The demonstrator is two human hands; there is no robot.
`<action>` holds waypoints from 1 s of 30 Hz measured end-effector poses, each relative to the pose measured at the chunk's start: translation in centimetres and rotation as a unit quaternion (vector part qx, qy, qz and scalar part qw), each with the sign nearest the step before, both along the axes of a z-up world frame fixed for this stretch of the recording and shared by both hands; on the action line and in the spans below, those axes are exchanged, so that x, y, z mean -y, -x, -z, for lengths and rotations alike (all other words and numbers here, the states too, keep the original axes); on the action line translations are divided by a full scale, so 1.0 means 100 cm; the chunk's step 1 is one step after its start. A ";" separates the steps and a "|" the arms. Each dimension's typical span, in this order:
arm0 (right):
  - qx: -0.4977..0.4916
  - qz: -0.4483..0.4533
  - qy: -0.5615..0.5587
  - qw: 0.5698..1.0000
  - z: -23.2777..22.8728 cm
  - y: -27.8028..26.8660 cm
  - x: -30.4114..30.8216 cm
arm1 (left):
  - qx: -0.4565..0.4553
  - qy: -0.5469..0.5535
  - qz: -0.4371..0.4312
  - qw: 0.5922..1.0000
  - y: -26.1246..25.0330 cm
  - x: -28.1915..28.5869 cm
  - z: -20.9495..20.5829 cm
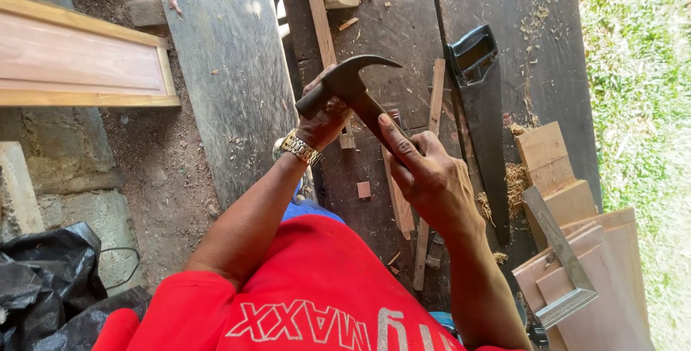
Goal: Hammering a wooden joint and organizing woodworking tools on a workbench.
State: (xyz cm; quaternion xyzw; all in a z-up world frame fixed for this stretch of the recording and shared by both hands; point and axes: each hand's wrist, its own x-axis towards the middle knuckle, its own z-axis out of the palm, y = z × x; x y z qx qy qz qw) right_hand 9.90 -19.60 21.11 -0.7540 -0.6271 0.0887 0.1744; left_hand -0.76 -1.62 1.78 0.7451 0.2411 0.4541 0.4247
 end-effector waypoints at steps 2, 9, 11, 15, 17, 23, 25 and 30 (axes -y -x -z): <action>-0.027 0.004 -0.022 0.999 -0.002 -0.002 0.002 | -0.014 -0.026 0.023 0.999 0.002 -0.002 -0.017; -0.020 0.031 -0.036 0.999 -0.011 0.000 0.016 | 0.030 0.068 0.093 0.993 -0.002 -0.004 -0.015; -0.021 0.036 -0.042 0.998 -0.011 0.000 0.019 | 0.093 0.156 0.125 0.975 -0.005 -0.005 0.000; -0.025 0.038 -0.046 0.998 -0.014 0.002 0.026 | 0.182 0.370 0.143 0.900 -0.010 -0.020 0.022; -0.040 0.046 -0.044 0.997 -0.014 0.003 0.029 | 0.195 0.363 0.135 0.901 -0.011 -0.018 0.025; -0.026 0.038 -0.057 0.997 -0.013 0.001 0.037 | 0.110 0.295 0.121 0.941 -0.004 -0.004 0.019; -0.030 0.038 -0.064 0.997 -0.012 0.001 0.036 | 0.051 0.236 0.090 0.966 0.001 0.001 0.005; -0.041 0.043 -0.068 0.996 -0.011 0.002 0.036 | 0.002 0.186 0.041 0.982 0.005 0.009 0.019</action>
